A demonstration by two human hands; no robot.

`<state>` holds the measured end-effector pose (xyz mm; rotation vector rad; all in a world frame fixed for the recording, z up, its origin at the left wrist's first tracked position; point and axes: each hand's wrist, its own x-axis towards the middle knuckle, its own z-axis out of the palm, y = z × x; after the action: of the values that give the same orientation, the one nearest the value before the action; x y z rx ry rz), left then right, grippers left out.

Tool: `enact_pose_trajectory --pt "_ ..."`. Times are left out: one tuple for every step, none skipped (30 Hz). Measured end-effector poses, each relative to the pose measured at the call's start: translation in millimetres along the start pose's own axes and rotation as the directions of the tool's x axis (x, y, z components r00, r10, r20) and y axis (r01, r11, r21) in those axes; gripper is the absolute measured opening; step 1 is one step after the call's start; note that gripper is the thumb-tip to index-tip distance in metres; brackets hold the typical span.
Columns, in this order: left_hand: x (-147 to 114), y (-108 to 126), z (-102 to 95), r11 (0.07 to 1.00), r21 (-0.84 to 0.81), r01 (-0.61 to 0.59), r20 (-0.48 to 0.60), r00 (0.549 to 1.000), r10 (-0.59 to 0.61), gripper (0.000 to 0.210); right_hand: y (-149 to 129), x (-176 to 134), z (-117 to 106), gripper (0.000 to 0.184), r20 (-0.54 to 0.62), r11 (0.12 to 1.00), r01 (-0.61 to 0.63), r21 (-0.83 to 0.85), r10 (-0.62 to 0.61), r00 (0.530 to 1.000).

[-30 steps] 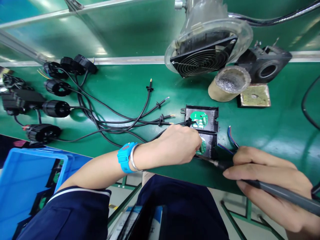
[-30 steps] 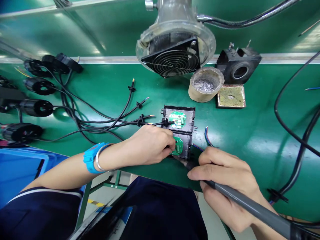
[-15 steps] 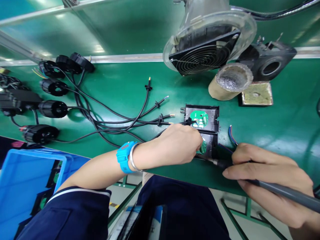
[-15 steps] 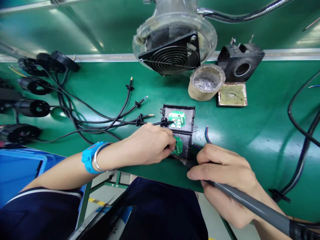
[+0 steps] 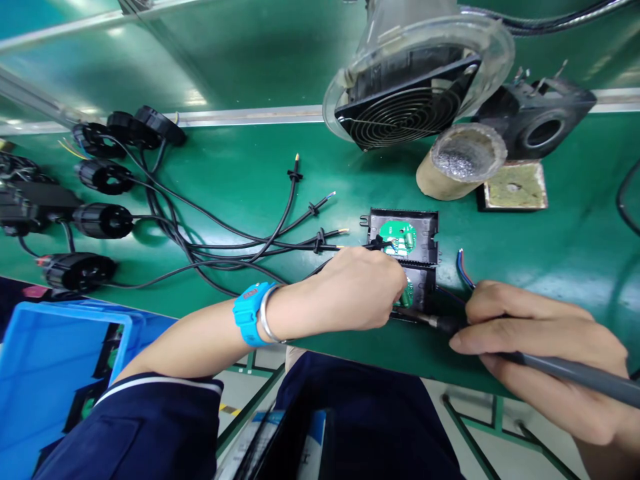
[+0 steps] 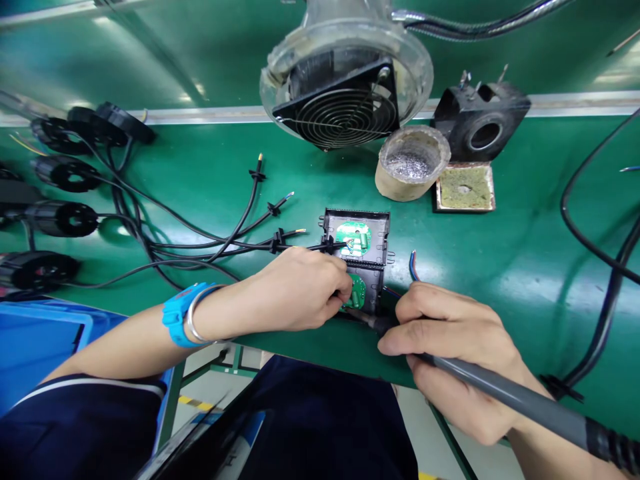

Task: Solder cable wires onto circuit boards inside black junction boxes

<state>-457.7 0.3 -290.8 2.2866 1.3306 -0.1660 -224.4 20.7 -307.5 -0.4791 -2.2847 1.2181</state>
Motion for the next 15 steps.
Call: enact_pose_trajectory --pt "0 0 -0.4 1.000 -0.002 -0.007 0.005 1.000 0.007 0.014 0 0 0 0.027 -0.003 1.000 -0.001 0.006 0.001 1.000" --pt "1 0 -1.1 1.000 -0.008 -0.009 0.017 1.000 0.009 0.014 -1 0 1 0.027 -0.001 1.000 0.000 0.014 0.000 1.000" --pt "1 0 -1.9 1.000 -0.017 -0.008 0.033 0.999 0.009 0.014 -1 0 1 0.027 -0.002 1.000 -0.005 0.021 0.005 1.000" --pt "1 0 -2.9 1.000 -0.024 -0.006 0.044 0.999 0.007 0.015 -2 0 2 0.027 -0.004 1.000 -0.015 0.026 0.015 1.000" --pt "2 0 -3.9 1.000 -0.025 -0.006 0.049 0.999 0.007 0.015 -3 -1 2 0.027 -0.007 0.999 -0.031 0.029 0.031 0.999" --pt "2 1 -5.0 1.000 -0.019 -0.007 0.050 0.999 0.008 0.015 -3 -1 2 0.026 -0.015 0.998 -0.050 0.032 0.050 0.999" --pt "2 2 -5.9 1.000 -0.005 -0.009 0.047 0.999 0.009 0.014 -3 -2 2 0.026 -0.025 0.997 -0.067 0.035 0.068 0.997" --pt "3 3 -6.8 1.000 0.013 -0.010 0.046 0.999 0.009 0.013 -2 -2 2 0.025 -0.034 0.996 -0.080 0.037 0.081 0.996" --pt "3 3 -7.5 1.000 0.030 -0.008 0.048 0.999 0.007 0.012 -1 -2 2 0.025 -0.037 0.996 -0.084 0.037 0.085 0.996" --pt "4 4 -8.0 0.999 0.044 -0.004 0.054 0.999 0.002 0.012 0 -2 1 0.025 -0.036 0.996 -0.081 0.034 0.082 0.996" --pt "4 5 -8.4 0.999 0.053 -0.001 0.059 0.998 -0.002 0.011 2 -2 1 0.025 -0.034 0.997 -0.077 0.028 0.078 0.996" --pt "5 5 -8.5 0.998 0.058 0.000 0.062 0.998 -0.004 0.011 4 -2 0 0.025 -0.034 0.997 -0.074 0.021 0.075 0.997" --pt "6 6 -8.4 0.998 0.061 0.000 0.060 0.998 -0.003 0.011 5 -1 0 0.024 -0.034 0.997 -0.073 0.017 0.074 0.997" --pt "6 6 -8.1 0.998 0.064 -0.001 0.053 0.999 -0.002 0.011 7 -1 -1 0.024 -0.033 0.997 -0.075 0.019 0.076 0.997" --pt "6 6 -7.7 0.998 0.067 -0.004 0.049 0.999 0.000 0.011 8 -1 -1 0.023 -0.034 0.997 -0.078 0.024 0.079 0.996"
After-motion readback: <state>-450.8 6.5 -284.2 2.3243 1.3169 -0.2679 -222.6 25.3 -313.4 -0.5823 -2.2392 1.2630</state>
